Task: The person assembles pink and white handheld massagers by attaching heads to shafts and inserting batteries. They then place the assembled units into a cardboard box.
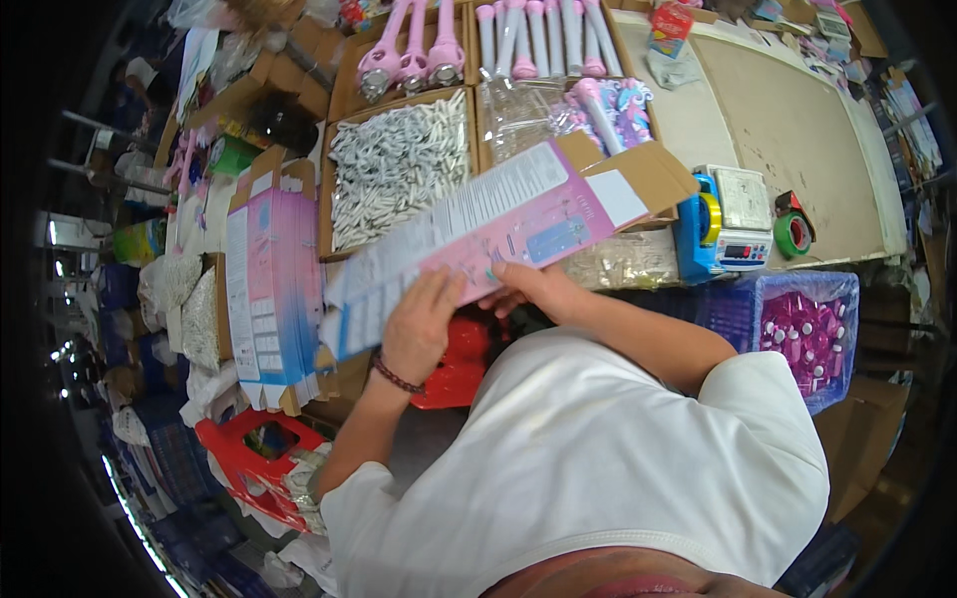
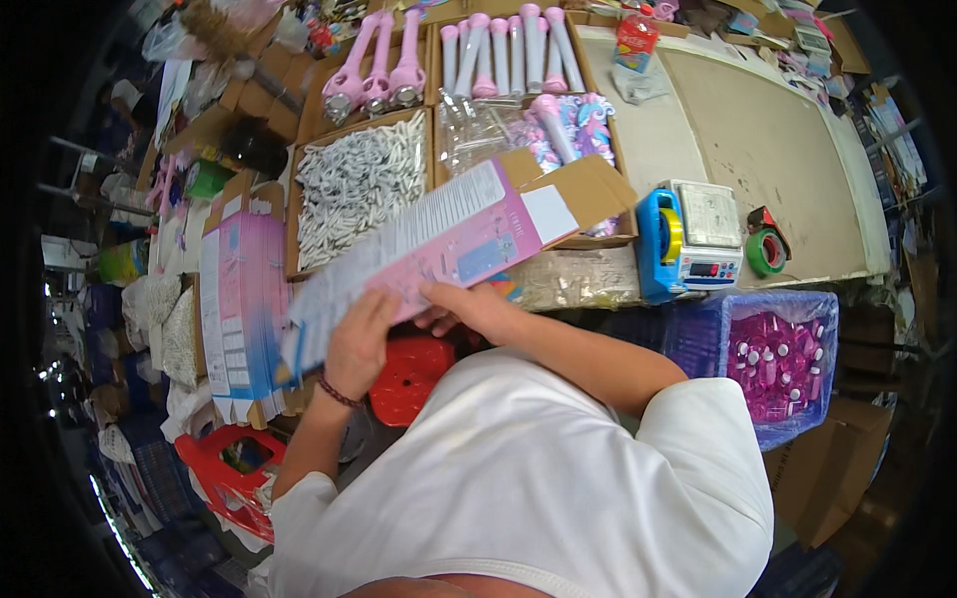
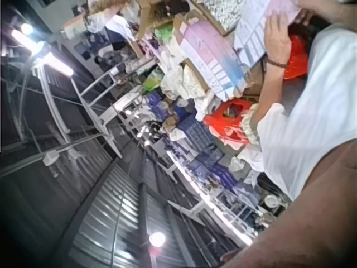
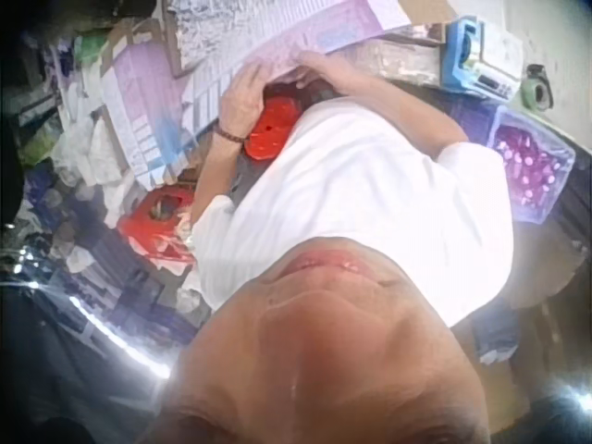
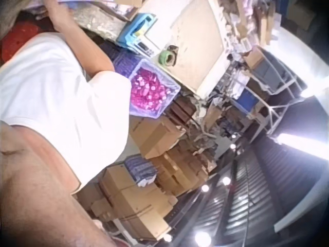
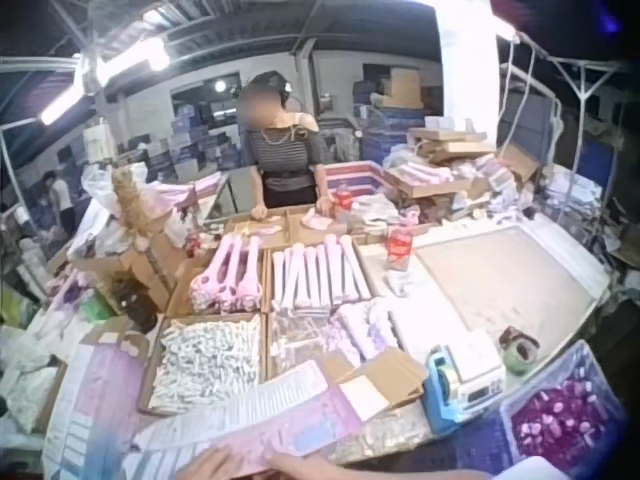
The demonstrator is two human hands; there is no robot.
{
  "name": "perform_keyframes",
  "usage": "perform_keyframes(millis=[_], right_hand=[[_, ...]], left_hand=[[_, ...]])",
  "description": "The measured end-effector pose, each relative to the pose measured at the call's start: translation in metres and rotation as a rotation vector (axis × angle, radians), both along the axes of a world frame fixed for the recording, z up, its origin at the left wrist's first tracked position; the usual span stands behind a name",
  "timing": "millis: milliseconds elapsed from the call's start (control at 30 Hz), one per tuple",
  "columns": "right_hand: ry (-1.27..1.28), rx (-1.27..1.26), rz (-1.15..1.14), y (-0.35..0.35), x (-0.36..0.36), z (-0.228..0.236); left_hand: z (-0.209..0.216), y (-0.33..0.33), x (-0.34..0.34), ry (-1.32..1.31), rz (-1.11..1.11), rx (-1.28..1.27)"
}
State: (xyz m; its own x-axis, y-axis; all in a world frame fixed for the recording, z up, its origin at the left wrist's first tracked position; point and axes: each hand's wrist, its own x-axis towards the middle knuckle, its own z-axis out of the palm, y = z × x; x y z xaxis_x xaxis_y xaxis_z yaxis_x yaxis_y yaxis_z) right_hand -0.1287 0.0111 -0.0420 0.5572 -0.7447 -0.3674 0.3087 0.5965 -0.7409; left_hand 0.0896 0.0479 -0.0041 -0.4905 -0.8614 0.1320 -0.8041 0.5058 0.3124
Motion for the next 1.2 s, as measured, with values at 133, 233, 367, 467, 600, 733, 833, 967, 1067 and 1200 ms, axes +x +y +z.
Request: perform_keyframes(millis=[133,233,367,467,600,733,833,967,1067,1200], right_hand=[[0.102,-0.051,0.11,0.019,-0.063,-0.021],[0.185,-0.257,0.336,0.023,-0.099,-0.021],[0.184,-0.313,0.456,0.023,-0.118,-0.038],[0.232,-0.248,0.35,0.023,-0.128,-0.076],[0.389,-0.285,0.075,0.049,-0.142,-0.124],[0.691,-0.278,-0.172,0.092,-0.171,-0.127],[0.863,-0.122,-0.301,0.143,-0.184,-0.12],[0.879,0.075,-0.577,0.22,-0.157,-0.123],[0.73,0.238,-0.782,0.254,-0.147,-0.129],[0.821,0.255,-0.931,0.302,-0.166,-0.114]], left_hand=[[0.021,0.002,-0.025,0.004,0.002,0.081],[0.057,-0.026,-0.028,0.265,0.189,0.084],[0.072,-0.04,-0.045,0.455,0.234,0.742],[0.068,-0.048,-0.074,0.265,0.13,0.756],[0.049,-0.049,-0.105,-0.06,-0.122,0.381],[0.008,-0.072,-0.128,-0.384,-0.336,0.327],[-0.012,-0.067,-0.161,-0.302,-0.599,0.495],[-0.018,-0.056,-0.192,-0.193,-0.77,0.694],[-0.008,-0.046,-0.222,-0.168,-0.869,0.767],[0.004,-0.015,-0.275,-0.104,-0.972,0.803]])
